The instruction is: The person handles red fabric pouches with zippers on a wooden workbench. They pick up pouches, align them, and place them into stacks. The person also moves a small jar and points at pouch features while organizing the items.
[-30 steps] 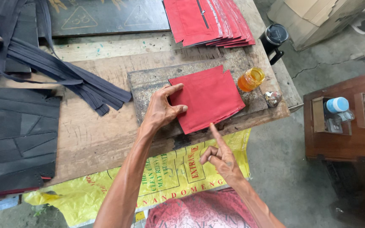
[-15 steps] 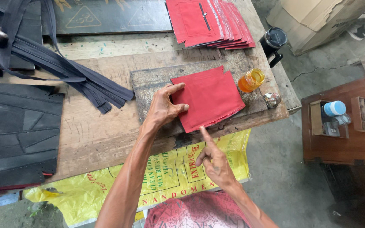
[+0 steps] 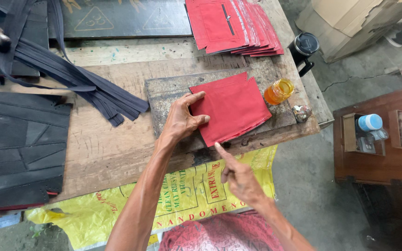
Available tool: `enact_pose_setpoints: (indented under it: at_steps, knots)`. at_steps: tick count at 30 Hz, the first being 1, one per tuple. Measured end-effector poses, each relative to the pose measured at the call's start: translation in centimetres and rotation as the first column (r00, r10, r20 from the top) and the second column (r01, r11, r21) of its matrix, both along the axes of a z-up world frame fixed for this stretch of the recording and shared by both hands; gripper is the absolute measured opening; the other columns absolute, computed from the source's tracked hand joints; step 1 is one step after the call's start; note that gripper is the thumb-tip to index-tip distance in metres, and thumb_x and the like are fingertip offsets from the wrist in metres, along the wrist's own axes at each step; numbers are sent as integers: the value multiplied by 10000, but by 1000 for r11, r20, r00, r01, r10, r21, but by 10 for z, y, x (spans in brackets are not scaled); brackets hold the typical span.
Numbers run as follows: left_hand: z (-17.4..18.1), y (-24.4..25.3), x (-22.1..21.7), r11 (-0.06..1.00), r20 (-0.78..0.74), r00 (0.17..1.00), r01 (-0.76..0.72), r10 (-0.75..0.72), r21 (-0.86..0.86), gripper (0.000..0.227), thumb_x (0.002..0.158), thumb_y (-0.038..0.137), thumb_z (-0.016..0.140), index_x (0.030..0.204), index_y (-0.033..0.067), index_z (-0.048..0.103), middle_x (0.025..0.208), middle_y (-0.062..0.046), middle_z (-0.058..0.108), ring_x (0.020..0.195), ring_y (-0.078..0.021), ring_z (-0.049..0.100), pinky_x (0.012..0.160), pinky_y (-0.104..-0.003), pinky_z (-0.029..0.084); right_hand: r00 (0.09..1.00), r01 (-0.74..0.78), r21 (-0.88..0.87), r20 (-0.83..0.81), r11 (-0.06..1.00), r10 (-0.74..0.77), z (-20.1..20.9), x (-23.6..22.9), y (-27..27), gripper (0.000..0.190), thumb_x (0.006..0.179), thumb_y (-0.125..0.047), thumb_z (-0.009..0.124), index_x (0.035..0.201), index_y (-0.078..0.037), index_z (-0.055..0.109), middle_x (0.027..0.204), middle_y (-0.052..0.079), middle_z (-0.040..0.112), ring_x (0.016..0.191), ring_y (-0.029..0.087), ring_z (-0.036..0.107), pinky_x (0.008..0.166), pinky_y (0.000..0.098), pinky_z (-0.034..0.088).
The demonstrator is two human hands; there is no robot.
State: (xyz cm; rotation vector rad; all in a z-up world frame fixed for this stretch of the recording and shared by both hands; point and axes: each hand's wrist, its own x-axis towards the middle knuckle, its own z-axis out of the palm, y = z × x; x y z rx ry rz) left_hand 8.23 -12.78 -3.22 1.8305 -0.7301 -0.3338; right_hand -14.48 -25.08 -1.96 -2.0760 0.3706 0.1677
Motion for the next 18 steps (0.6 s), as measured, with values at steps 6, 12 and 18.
enact_pose_setpoints:
  at_steps: [6, 12, 18]
  knots:
    - [-3, 1, -1, 999, 36, 999, 8, -9, 33, 724, 696, 152, 824, 1371, 11, 602, 1229, -200, 667, 1156, -341, 655, 997, -397, 510, 852, 455, -452, 470, 767, -229, 43, 37, -129, 400, 875, 96, 557, 1162, -99, 756, 1048, 102, 664, 960, 259, 599, 832, 397, 507]
    - [2, -3, 2, 998, 8, 1000, 21, -22, 61, 737, 669, 163, 826, 1358, 22, 608, 1220, -177, 672, 1162, -334, 650, 990, -393, 502, 912, 200, -812, 359, 548, 199, 50, 64, -217, 412, 716, 70, 646, 1030, -151, 794, 1200, 125, 618, 1186, 359, 489, 1054, 488, 392]
    - [6, -3, 3, 993, -128, 992, 29, -14, 115, 734, 662, 167, 814, 1362, 65, 617, 1210, -137, 689, 1049, -302, 694, 936, -374, 536, 936, 95, -799, 275, 594, 220, 40, 75, -238, 422, 692, 103, 597, 954, -169, 784, 1224, 84, 629, 1202, 347, 488, 1061, 477, 391]
